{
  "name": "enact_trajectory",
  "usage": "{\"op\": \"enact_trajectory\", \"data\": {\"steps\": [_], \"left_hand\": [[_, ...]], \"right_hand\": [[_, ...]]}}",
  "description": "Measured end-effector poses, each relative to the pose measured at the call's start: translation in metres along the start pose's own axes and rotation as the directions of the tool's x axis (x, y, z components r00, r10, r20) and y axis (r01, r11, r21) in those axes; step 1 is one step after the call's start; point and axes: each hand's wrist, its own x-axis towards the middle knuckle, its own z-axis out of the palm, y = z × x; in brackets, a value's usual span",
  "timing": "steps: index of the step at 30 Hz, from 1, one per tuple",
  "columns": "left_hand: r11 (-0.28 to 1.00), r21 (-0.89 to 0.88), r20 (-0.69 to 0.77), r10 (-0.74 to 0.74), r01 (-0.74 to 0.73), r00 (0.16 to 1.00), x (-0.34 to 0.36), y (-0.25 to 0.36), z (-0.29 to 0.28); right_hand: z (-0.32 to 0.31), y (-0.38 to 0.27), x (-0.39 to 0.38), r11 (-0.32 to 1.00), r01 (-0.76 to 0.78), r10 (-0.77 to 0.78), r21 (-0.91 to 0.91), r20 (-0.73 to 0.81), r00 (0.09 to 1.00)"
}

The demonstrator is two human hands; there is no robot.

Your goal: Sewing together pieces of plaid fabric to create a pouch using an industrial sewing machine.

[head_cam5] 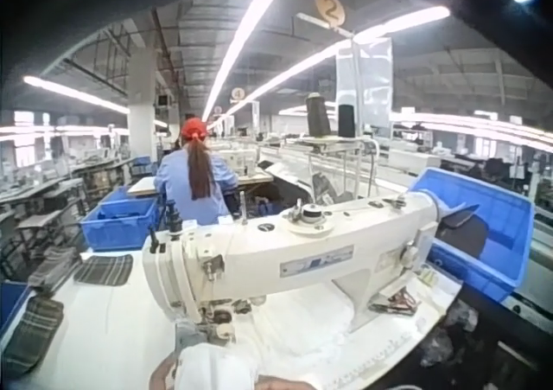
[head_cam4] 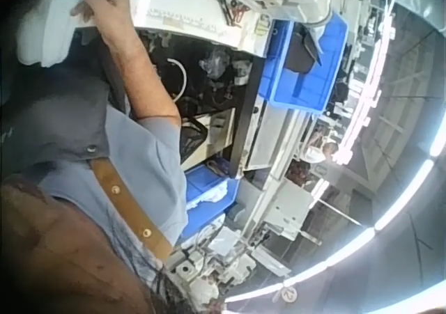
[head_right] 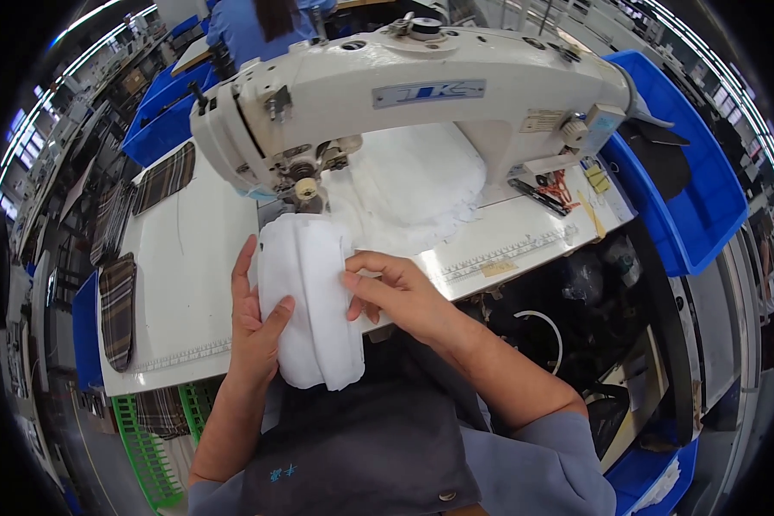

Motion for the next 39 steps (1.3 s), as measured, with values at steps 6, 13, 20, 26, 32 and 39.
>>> {"op": "enact_trajectory", "data": {"steps": [6, 13, 20, 26, 32, 39], "left_hand": [[0.889, 0.418, 0.120, 0.151, -0.188, 0.981, -0.008, -0.012, -0.020], [0.673, 0.645, 0.203, 0.303, -0.360, 0.931, -0.001, 0.001, 0.020], [0.967, 0.209, 0.006, -0.151, 0.147, 0.988, -0.015, 0.005, -0.007], [0.993, 0.052, -0.278, -0.091, 0.109, 0.956, -0.019, 0.016, -0.074], [0.535, 0.844, -0.339, 0.589, -0.039, 0.733, -0.040, 0.077, -0.094], [0.048, 0.987, -0.161, 0.397, 0.155, 0.903, -0.047, 0.084, -0.052]], "right_hand": [[0.006, 0.007, 0.010, 0.922, 0.148, -0.155, -0.357, 0.007, 0.988], [0.029, -0.004, -0.004, 0.610, 0.493, -0.471, -0.621, 0.216, 0.855], [0.006, -0.016, -0.011, 0.432, 0.569, -0.623, -0.700, 0.225, 0.749], [-0.035, -0.062, 0.005, 0.564, 0.328, -0.527, -0.757, -0.025, 0.849], [-0.119, -0.073, 0.066, 0.012, 0.099, -0.710, -0.995, 0.061, 0.701], [-0.130, -0.065, 0.096, -0.530, -0.092, -0.658, -0.843, 0.341, 0.671]]}}
